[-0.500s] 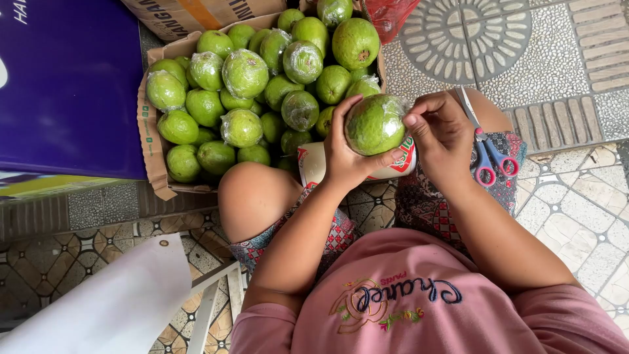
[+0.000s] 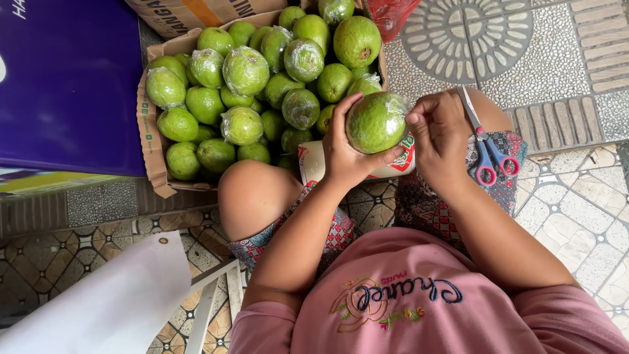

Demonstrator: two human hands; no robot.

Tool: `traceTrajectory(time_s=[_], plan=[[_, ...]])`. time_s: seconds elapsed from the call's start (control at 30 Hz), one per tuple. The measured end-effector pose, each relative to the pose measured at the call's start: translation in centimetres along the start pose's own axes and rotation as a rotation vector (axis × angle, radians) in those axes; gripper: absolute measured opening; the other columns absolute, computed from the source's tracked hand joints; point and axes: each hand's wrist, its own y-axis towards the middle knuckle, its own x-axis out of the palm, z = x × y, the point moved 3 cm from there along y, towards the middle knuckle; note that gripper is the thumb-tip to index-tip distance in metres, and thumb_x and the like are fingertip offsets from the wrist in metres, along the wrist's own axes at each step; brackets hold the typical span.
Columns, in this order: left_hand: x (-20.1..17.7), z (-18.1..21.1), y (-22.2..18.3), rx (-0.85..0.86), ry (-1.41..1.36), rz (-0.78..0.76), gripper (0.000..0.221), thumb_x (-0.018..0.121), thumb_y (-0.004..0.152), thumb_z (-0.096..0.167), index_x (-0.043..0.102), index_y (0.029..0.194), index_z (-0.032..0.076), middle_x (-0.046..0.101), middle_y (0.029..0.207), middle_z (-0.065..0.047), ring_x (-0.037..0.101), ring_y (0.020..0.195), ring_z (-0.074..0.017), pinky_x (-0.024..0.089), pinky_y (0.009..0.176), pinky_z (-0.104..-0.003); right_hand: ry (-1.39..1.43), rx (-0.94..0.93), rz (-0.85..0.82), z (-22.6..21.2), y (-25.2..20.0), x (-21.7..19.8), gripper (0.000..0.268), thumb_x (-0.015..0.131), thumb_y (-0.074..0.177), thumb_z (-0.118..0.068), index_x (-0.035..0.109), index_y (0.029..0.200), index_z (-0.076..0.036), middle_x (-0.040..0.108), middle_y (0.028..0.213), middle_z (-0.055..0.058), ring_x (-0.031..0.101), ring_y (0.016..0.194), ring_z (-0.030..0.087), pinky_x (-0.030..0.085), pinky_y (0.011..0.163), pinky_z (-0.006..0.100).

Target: Wrapping individual guavas in plastic film for packaging.

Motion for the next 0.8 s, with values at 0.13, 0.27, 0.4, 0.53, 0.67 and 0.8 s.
traceTrajectory(time_s=[0.13,0.27,0.4,0.53,0.67,0.8], plan=[[-0.1,0.0,0.3,-0.012,0.011,-0.052,0.099,0.102,0.056,0.036,0.057,0.141,0.013,0.066,0.123,-0.014,0.069,0.115,-0.0335,0.055,0.101,-0.05,0.102,0.049,0.029,-0.2,-0.1,0.2,0.018,0.053,0.115,-0.008,0.055,0.1,0.002,0.055,0.092,0.016,0.055,0.087,0.03,0.044,0.084,0.041],[0.3,-0.1,0.3,-0.053,-0.027,-0.075,0.097,0.102,0.055,0.034,0.059,0.139,0.014,0.067,0.123,-0.013,0.069,0.116,-0.0322,0.055,0.102,-0.049,0.232,0.146,0.033,0.5,-0.2,-0.2,0.016,0.046,0.117,-0.006,0.049,0.103,0.0,0.051,0.088,0.01,0.053,0.088,0.022,0.044,0.086,0.038],[0.7,-0.5,0.1,-0.106,-0.158,-0.088,0.095,0.103,0.056,0.029,0.059,0.139,0.011,0.066,0.124,-0.015,0.065,0.118,-0.0309,0.053,0.103,-0.052,0.406,0.316,0.061,2.9,-0.8,-0.1,0.012,0.045,0.117,-0.007,0.048,0.106,-0.003,0.056,0.086,0.008,0.057,0.082,0.018,0.047,0.08,0.032],[0.4,-0.5,0.1,-0.141,-0.159,-0.086,0.095,0.102,0.057,0.03,0.058,0.139,0.011,0.066,0.124,-0.015,0.066,0.119,-0.0315,0.054,0.103,-0.051,0.492,0.392,0.064,2.1,-0.6,0.2,0.009,0.05,0.116,-0.008,0.049,0.107,-0.005,0.057,0.085,0.006,0.058,0.082,0.014,0.05,0.079,0.029],[0.1,-0.3,0.3,-0.183,-0.158,-0.073,0.096,0.101,0.058,0.033,0.056,0.14,0.01,0.065,0.126,-0.017,0.065,0.119,-0.0341,0.053,0.104,-0.054,0.558,0.423,-0.011,1.3,-0.2,0.2,0.018,0.062,0.107,-0.006,0.049,0.118,-0.002,0.057,0.093,0.007,0.061,0.086,0.015,0.053,0.081,0.029],[-0.5,-0.9,0.6,-0.178,-0.221,-0.06,0.094,0.101,0.061,0.028,0.055,0.141,0.009,0.063,0.126,-0.016,0.063,0.12,-0.0294,0.051,0.106,-0.051,0.539,0.4,-0.127,0.9,0.0,-0.1,0.034,0.069,0.099,0.004,0.046,0.124,0.0,0.058,0.095,0.012,0.061,0.091,0.019,0.051,0.087,0.032]])
